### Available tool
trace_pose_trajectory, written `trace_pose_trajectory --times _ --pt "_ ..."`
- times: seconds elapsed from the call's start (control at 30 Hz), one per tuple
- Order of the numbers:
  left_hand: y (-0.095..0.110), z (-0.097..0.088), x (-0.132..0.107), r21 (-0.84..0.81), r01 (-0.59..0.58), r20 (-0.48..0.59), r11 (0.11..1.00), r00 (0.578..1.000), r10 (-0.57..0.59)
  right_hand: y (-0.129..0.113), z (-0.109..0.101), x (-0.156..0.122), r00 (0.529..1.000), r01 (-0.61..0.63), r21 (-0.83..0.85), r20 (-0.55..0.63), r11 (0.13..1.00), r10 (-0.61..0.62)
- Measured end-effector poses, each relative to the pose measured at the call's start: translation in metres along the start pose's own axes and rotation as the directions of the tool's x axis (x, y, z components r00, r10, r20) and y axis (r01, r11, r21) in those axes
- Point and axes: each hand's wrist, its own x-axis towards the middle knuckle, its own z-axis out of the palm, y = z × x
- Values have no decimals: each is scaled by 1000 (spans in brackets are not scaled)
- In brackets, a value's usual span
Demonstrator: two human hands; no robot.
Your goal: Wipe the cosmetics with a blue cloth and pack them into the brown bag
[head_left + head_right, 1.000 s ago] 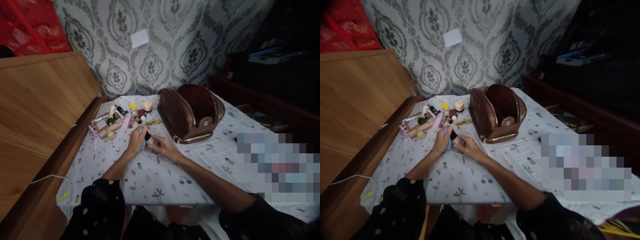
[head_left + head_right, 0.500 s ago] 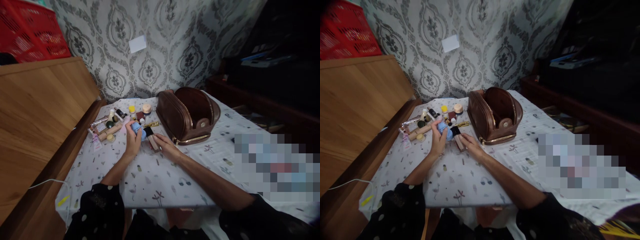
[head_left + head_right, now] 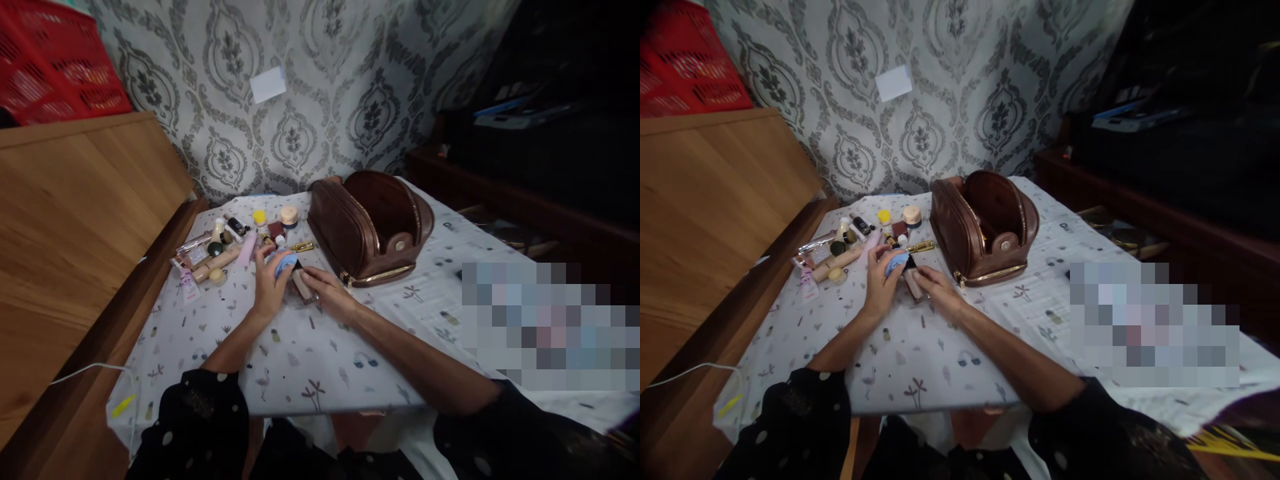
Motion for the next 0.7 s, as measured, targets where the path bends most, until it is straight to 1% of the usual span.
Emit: trace_pose_trajectory --times 0.1,0.17,0.27,0.33,0.43,0.53,0.7 --pt "2 2 -2 17 46 97 999 994 -48 -2 1 -1 1000 -7 39 -25 999 8" --pt "3 1 -1 16 55 122 998 991 -57 -3 0 -1 999 -4 42 -42 999 6" --pt "2 -2 2 -4 28 119 1000 993 -27 -5 -1 -1 999 -16 43 -50 999 18" --pt "0 -5 4 -29 13 95 1000 995 -10 -5 -1 -1 998 -28 52 -55 998 31" --pt "-2 -7 5 -44 18 56 999 998 -15 -6 0 -2 998 -34 64 -55 997 38" --pt "-2 -7 5 -33 21 76 999 997 -18 -6 0 -2 998 -37 76 -52 996 41" --pt "-1 -8 5 -22 -9 115 1000 993 11 -5 -1 -1 996 -42 104 -71 994 49"
